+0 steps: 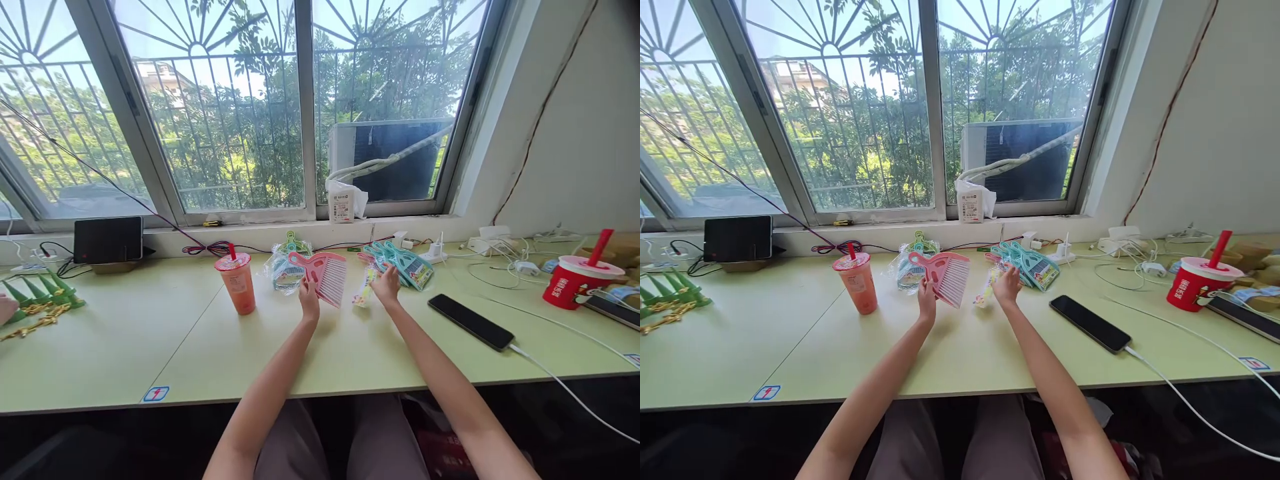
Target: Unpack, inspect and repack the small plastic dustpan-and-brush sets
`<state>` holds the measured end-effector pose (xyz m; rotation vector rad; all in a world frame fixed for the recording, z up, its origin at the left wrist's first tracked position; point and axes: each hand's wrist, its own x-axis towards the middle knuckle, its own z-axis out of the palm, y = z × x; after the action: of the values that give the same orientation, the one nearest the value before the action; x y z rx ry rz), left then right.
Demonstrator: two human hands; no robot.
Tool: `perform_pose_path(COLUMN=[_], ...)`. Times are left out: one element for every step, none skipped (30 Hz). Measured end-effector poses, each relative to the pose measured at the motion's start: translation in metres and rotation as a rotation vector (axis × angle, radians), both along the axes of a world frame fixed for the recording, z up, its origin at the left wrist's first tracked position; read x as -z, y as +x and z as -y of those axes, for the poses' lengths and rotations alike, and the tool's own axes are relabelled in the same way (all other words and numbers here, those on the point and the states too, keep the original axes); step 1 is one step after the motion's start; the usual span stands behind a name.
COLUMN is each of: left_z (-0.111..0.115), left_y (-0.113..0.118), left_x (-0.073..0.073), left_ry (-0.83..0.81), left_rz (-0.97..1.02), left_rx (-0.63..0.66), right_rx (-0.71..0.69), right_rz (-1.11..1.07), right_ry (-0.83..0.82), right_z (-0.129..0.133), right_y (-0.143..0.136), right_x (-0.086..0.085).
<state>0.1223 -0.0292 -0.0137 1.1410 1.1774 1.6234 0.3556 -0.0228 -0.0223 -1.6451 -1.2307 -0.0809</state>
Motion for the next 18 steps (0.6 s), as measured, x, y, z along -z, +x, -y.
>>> perform_pose_path(left_z=[0.002, 0.004, 0.006, 0.008, 0.010, 0.012, 0.013, 0.015, 0.016, 0.017, 0.018, 0.019, 0.021, 0.022, 0.022, 0.023, 0.022, 0.022], left_y=[-0.001, -0.002, -0.003, -0.004, -0.004, -0.004, -0.003, -0.003, -0.002, -0.002, -0.001, 0.000, 0.001, 0.003, 0.005, 0.008, 0.011, 0.014], left_x=[-0.001, -0.002, -0.004, -0.005, -0.007, -0.008, -0.008, -0.009, -0.009, -0.009, -0.009, -0.008, -0.007, -0.005, -0.002, 0.001, 0.005, 0.008], left_ry=[0.032, 0.076, 0.127, 0.179, 0.227, 0.265, 0.294, 0.313, 0.325, 0.334, 0.343, 0.351, 0.358, 0.367, 0.385, 0.416, 0.461, 0.521], left_rz=[-0.036, -0.068, -0.092, -0.105, -0.108, -0.101, -0.090, -0.083, -0.081, -0.085, -0.094, -0.106, -0.121, -0.138, -0.163, -0.204, -0.257, -0.321], left_rx=[-0.069, -0.126, -0.168, -0.198, -0.219, -0.236, -0.249, -0.259, -0.261, -0.256, -0.243, -0.228, -0.217, -0.218, -0.226, -0.234, -0.239, -0.230], right_rx=[0.096, 0.158, 0.196, 0.201, 0.200, 0.200, 0.199, 0.197, 0.197, 0.200, 0.201, 0.194, 0.171, 0.116, 0.021, -0.101, -0.274, -0.456], right_rz=[0.105, 0.193, 0.262, 0.334, 0.390, 0.430, 0.460, 0.484, 0.499, 0.504, 0.498, 0.477, 0.435, 0.371, 0.287, 0.191, 0.091, 0.010], right_ry=[-0.020, -0.061, -0.111, -0.148, -0.179, -0.204, -0.225, -0.240, -0.246, -0.239, -0.215, -0.173, -0.114, -0.045, 0.025, 0.092, 0.142, 0.170], right_z=[0.003, 0.006, 0.009, 0.011, 0.014, 0.015, 0.016, 0.017, 0.017, 0.017, 0.017, 0.017, 0.018, 0.019, 0.020, 0.022, 0.025, 0.028], right_y=[0.005, 0.009, 0.012, 0.015, 0.018, 0.020, 0.022, 0.024, 0.025, 0.026, 0.026, 0.024, 0.020, 0.013, 0.004, -0.008, -0.023, -0.038], right_x=[-0.004, -0.007, -0.011, -0.013, -0.015, -0.016, -0.016, -0.016, -0.016, -0.017, -0.017, -0.019, -0.021, -0.023, -0.024, -0.026, -0.026, -0.026])
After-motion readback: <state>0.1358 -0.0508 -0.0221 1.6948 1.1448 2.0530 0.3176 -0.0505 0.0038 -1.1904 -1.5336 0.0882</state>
